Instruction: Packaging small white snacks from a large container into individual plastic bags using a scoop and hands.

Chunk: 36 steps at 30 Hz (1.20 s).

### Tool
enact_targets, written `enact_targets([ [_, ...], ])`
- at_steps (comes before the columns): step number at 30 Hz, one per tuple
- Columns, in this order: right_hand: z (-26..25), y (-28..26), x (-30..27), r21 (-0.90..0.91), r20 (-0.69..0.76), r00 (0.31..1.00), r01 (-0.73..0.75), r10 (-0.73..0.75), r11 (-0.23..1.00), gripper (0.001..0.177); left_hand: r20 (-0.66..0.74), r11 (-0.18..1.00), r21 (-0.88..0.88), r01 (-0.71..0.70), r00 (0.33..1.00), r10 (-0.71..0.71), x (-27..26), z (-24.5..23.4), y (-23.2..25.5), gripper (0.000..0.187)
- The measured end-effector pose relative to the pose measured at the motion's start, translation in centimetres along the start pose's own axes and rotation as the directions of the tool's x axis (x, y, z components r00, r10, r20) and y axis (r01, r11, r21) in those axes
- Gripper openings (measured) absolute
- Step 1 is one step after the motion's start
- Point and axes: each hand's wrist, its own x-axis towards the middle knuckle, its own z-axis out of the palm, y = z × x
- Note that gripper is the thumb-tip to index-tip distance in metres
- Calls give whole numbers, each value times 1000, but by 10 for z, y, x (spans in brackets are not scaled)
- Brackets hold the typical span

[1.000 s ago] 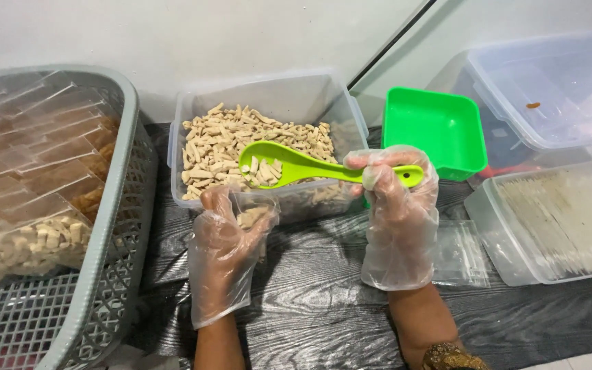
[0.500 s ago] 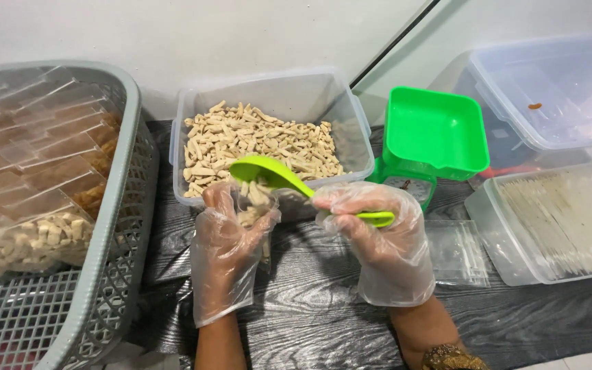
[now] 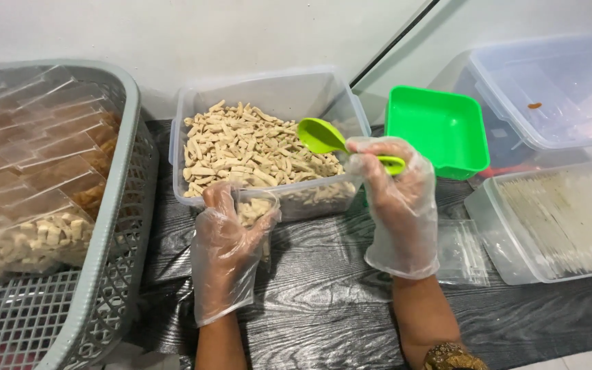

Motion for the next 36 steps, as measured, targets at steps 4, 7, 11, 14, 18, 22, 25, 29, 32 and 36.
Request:
enact_targets([
  [4, 3, 10, -5, -311, 99, 922, -330, 375, 891, 13, -120, 979, 173, -106, 984, 128, 0, 4, -2, 90],
  [7, 14, 0, -4, -428, 86, 817, -487, 570, 762, 15, -124, 987, 119, -104, 985, 119, -1, -1, 3, 89],
  [11, 31, 10, -3, -313, -34, 813, -561, 582, 766, 10, -134, 982, 167, -90, 985, 113, -2, -4, 9, 87],
  [14, 35, -12, 2, -63, -94, 783, -621, 615, 781, 12, -154, 984, 151, -93, 981, 117, -1, 1, 3, 89],
  [18, 35, -11, 3, 100, -131, 748, -643, 650, 760, 11, -194, 952, 292, -92, 969, 154, 3, 17, -11, 89],
  [22, 34, 1, 0, 259, -207, 694, -641, 690, 723, 6, -164, 983, 150, -105, 978, 129, 0, 5, -3, 88],
  [25, 38, 4, -3, 257, -241, 715, -605, 656, 754, 9, -127, 988, 131, -78, 987, 94, -2, -4, 6, 87],
  [29, 37, 11, -1, 232, -293, 753, -541, 589, 808, 8, -78, 995, 69, -71, 994, 76, 2, 5, -5, 86],
  [32, 28, 28, -5, 214, -281, 772, -529, 570, 821, 6, -3, 999, -45, 12, 1000, -12, 1, -12, 10, 88],
  [36, 46, 3, -4, -38, -193, 834, -533, 517, 845, 9, 19, 998, -66, 12, 1000, -10, 3, -6, 4, 88],
])
